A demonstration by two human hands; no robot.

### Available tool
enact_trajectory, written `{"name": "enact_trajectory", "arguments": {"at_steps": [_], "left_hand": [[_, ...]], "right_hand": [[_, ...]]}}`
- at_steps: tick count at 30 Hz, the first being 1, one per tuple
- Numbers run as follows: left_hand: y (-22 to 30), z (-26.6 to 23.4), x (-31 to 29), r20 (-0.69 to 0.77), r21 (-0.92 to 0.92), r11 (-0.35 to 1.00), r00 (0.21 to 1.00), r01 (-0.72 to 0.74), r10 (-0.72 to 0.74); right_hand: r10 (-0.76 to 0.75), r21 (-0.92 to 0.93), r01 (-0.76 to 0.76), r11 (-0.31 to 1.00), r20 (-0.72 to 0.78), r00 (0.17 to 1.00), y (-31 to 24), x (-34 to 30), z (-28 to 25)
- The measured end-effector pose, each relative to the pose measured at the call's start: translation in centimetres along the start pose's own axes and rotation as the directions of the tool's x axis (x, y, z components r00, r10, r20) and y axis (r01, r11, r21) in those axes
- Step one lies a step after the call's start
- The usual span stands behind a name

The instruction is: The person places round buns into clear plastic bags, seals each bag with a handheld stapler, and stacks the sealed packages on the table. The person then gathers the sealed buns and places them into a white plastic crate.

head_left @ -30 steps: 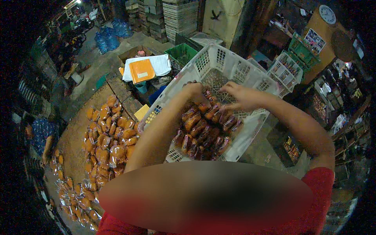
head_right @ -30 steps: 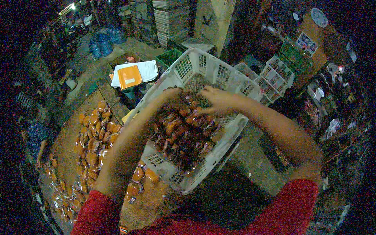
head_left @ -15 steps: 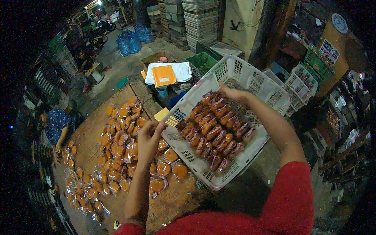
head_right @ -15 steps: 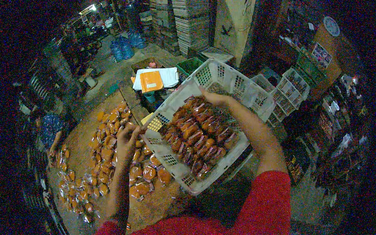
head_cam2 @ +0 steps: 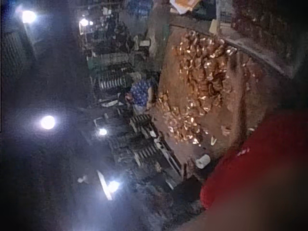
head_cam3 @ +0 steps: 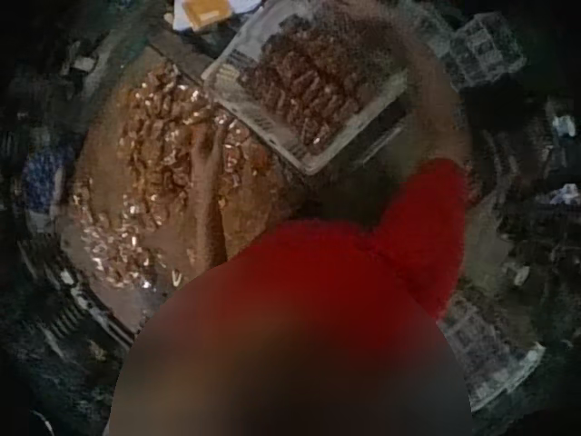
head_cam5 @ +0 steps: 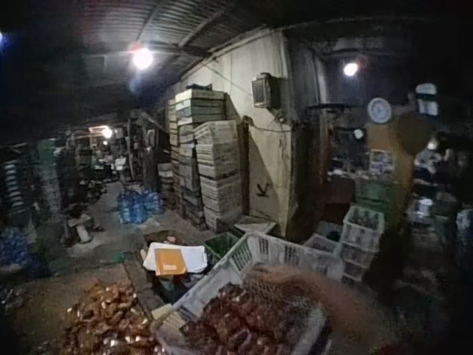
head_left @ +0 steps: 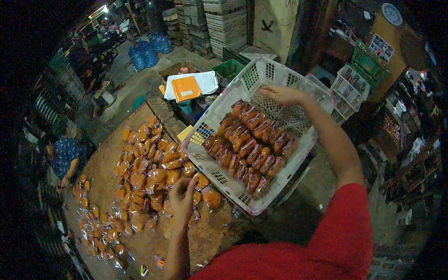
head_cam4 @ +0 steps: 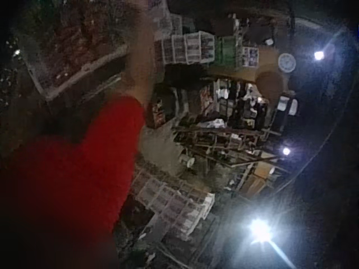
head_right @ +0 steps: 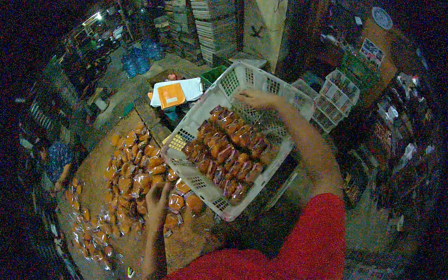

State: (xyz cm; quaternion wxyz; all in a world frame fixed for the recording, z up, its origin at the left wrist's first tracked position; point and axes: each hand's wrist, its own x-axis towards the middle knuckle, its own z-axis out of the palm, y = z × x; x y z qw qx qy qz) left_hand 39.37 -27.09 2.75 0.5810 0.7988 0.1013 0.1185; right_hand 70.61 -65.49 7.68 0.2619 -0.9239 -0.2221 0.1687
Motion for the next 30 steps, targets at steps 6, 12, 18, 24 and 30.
{"name": "enact_trajectory", "arguments": {"at_steps": [6,12,18,24,30], "left_hand": [[3.0,10.6,10.8,0.372,0.113,0.864,0.827,-0.492,0.422],[2.6,20.0,19.8,0.419,0.376,0.67,0.763,-0.64,0.493],[0.5,21.8,21.8,0.474,0.246,0.786,0.777,-0.568,0.414],[-0.3,22.6,21.7,0.412,0.298,0.774,0.807,-0.558,0.423],[2.1,21.7,20.4,0.455,0.317,0.789,0.814,-0.527,0.361]], "right_hand": [[-0.1,-0.35,-0.1,0.931,-0.512,0.853,0.2,-11.4,-1.5],[-0.255,-0.321,-0.01,0.947,-0.77,0.585,1.9,-12.3,-0.3],[0.121,0.138,0.062,0.989,-0.967,0.224,4.2,-13.2,-0.9],[0.137,0.138,-0.011,0.99,-0.963,0.23,3.9,-12.7,-1.1],[0.027,0.006,-0.124,0.992,-0.985,0.168,4.9,-12.6,-0.9]]}}
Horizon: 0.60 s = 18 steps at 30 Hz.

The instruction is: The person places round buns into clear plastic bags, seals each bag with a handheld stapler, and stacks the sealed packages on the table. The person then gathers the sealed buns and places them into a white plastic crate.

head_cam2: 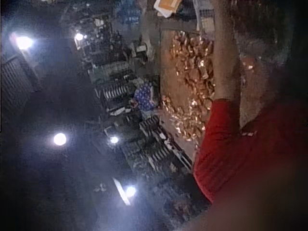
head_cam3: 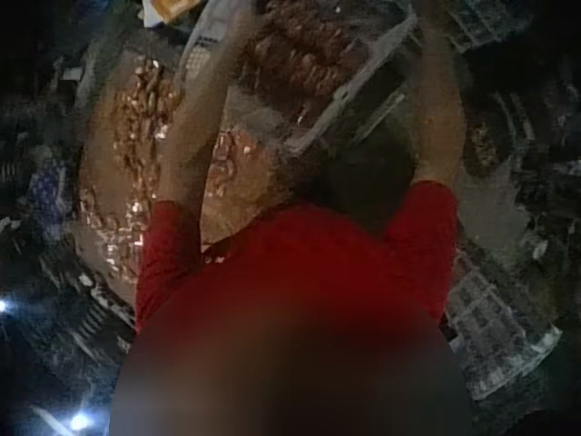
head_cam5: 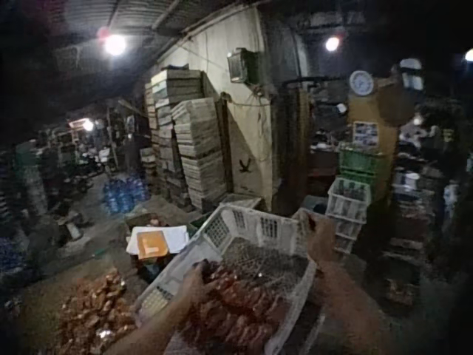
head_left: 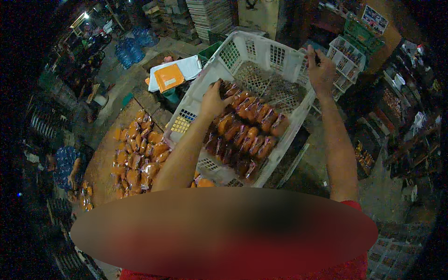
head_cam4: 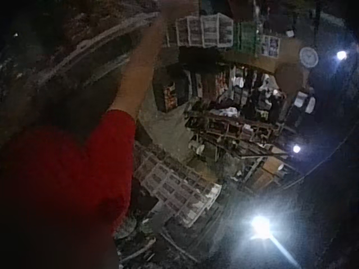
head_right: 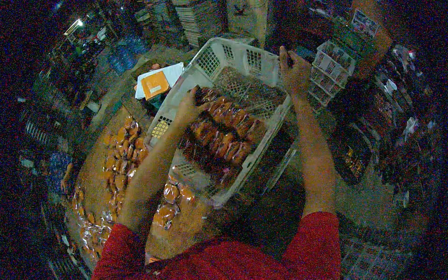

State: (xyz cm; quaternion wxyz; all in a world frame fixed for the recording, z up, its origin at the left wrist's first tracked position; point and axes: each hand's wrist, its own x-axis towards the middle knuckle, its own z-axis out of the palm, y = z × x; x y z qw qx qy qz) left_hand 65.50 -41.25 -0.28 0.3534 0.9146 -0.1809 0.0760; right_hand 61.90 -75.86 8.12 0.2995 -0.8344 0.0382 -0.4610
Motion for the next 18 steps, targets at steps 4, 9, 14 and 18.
{"name": "enact_trajectory", "arguments": {"at_steps": [4,9,14,18], "left_hand": [[3.3,-5.0,-3.0,-0.233,-0.156,0.981,0.97,-0.112,0.073],[-1.4,-12.9,-24.6,-0.538,-0.419,0.905,0.825,-0.082,-0.174],[-8.6,-11.7,-49.4,-0.431,-0.135,0.782,0.675,0.608,-0.599],[-13.0,-11.2,-57.6,-0.482,0.041,0.676,0.607,0.736,-0.631]], "right_hand": [[-0.291,-0.156,0.273,0.949,-0.11,0.95,-4.3,-1.3,-1.2],[-0.601,0.551,0.394,0.736,0.265,0.754,-22.5,-15.5,-7.0],[-0.645,0.642,-0.109,0.759,0.764,0.01,-31.9,-37.9,2.8],[-0.166,0.026,0.263,0.965,0.834,0.526,-27.6,-49.4,16.2]]}}
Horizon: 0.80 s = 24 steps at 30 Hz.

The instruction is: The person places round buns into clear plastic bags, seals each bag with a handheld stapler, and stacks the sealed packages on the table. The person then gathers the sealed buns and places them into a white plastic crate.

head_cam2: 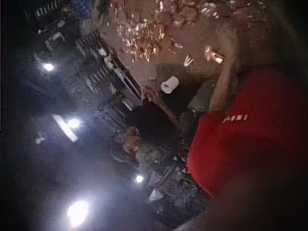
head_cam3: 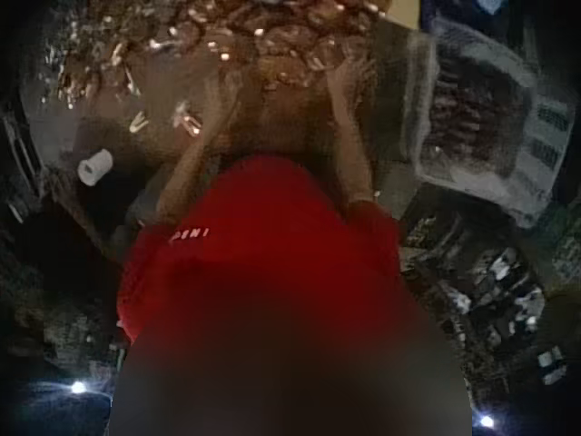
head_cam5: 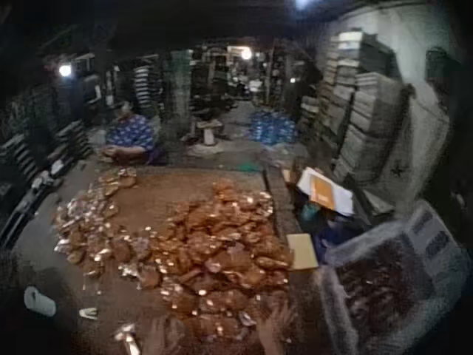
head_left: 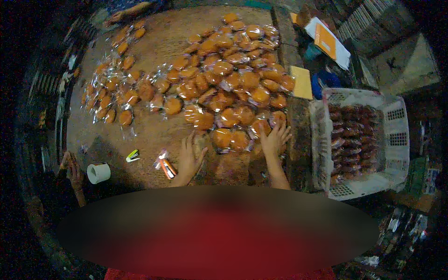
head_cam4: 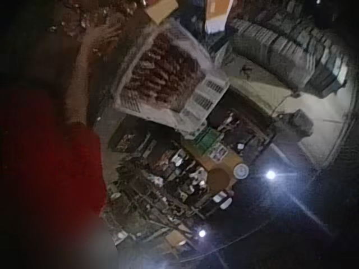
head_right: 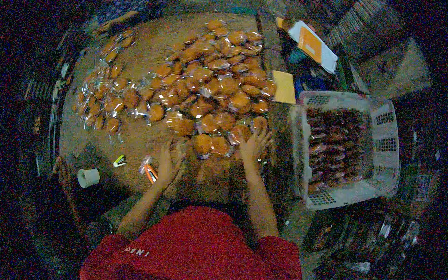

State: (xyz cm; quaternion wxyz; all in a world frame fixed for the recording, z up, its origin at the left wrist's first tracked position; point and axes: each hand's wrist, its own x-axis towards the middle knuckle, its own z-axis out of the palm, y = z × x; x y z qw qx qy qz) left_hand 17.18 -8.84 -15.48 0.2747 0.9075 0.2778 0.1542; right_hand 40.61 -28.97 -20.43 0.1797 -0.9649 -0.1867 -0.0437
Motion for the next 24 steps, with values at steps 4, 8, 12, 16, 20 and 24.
{"name": "enact_trajectory", "arguments": {"at_steps": [4,8,12,16,20,24], "left_hand": [[-4.4,-0.1,8.4,-0.093,0.047,0.994,0.99,-0.1,0.104],[-8.4,0.5,14.9,0.298,0.272,0.904,0.922,-0.329,0.246],[-10.3,0.2,10.3,0.614,0.19,0.869,0.746,-0.457,0.258],[-11.0,-0.7,10.6,0.332,-0.02,0.923,0.869,-0.383,0.368],[-12.1,0.0,19.1,0.158,0.077,0.967,0.961,-0.241,0.227],[-10.9,2.5,18.7,0.314,0.196,0.973,0.948,-0.124,0.057]], "right_hand": [[-0.083,-0.057,0.086,0.995,0.056,0.995,-3.1,-2.9,4.4],[-0.084,0.201,0.077,0.976,0.027,0.996,-9.0,3.1,0.8],[-0.324,0.007,0.341,0.94,-0.292,0.9,-16.2,14.7,3.3],[-0.353,0.009,0.371,0.929,0.331,0.875,-17.5,15.6,5.8],[-0.332,0.008,0.363,0.932,0.421,0.844,-16.1,15.0,3.3],[-0.507,0.232,0.471,0.851,0.13,0.852,-20.5,18.9,3.4]]}}
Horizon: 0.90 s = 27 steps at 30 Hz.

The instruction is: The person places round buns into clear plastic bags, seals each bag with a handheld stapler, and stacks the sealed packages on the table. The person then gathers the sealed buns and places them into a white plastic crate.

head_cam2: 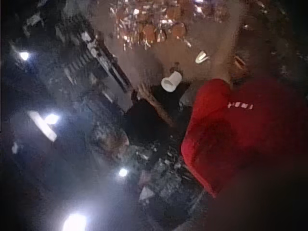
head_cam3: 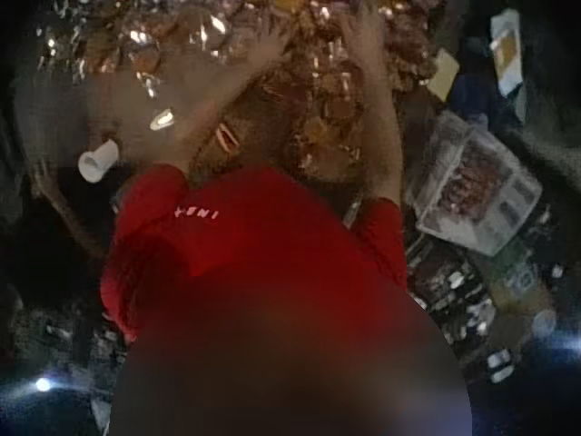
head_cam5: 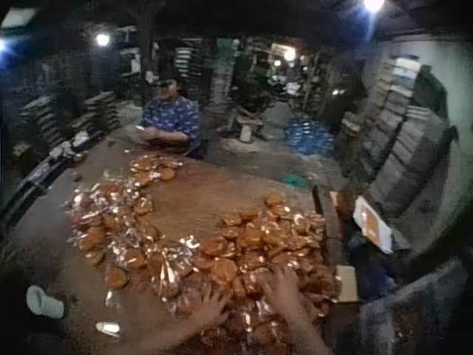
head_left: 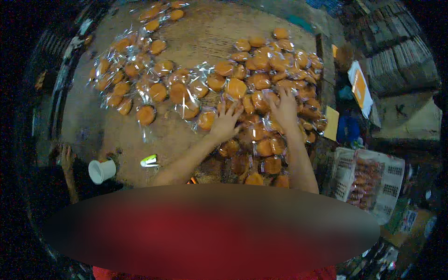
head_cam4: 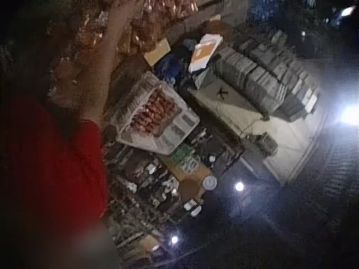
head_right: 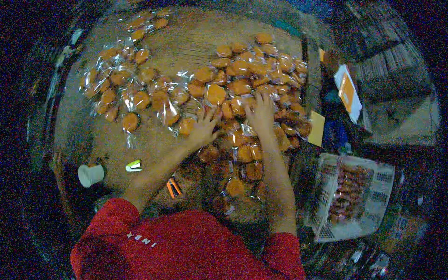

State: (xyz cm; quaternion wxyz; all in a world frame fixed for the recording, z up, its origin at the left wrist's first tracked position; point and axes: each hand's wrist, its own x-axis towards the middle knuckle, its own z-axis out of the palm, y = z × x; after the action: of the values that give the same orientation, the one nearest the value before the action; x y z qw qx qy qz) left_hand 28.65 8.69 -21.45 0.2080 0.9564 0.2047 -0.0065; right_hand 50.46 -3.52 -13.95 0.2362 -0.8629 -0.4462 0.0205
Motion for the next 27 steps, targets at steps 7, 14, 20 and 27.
{"name": "enact_trajectory", "arguments": {"at_steps": [7,14,20,27], "left_hand": [[4.1,0.5,-10.3,0.034,-0.007,0.998,0.997,-0.064,0.064],[3.0,1.0,-11.3,-0.181,0.024,0.824,0.813,0.567,-0.554],[3.7,4.3,-14.2,-0.169,0.209,0.912,0.932,0.353,-0.322],[3.1,12.1,-14.6,-0.182,0.013,0.931,0.916,0.366,-0.358]], "right_hand": [[-0.463,0.039,0.471,0.881,0.274,0.843,-5.6,1.1,11.2],[-0.452,0.251,0.38,0.89,0.384,0.805,-7.0,-1.8,11.5],[-0.33,0.194,0.279,0.94,0.321,0.888,-6.3,-5.0,10.9],[-0.342,-0.196,0.383,0.903,0.213,0.915,-5.2,-7.7,12.4]]}}
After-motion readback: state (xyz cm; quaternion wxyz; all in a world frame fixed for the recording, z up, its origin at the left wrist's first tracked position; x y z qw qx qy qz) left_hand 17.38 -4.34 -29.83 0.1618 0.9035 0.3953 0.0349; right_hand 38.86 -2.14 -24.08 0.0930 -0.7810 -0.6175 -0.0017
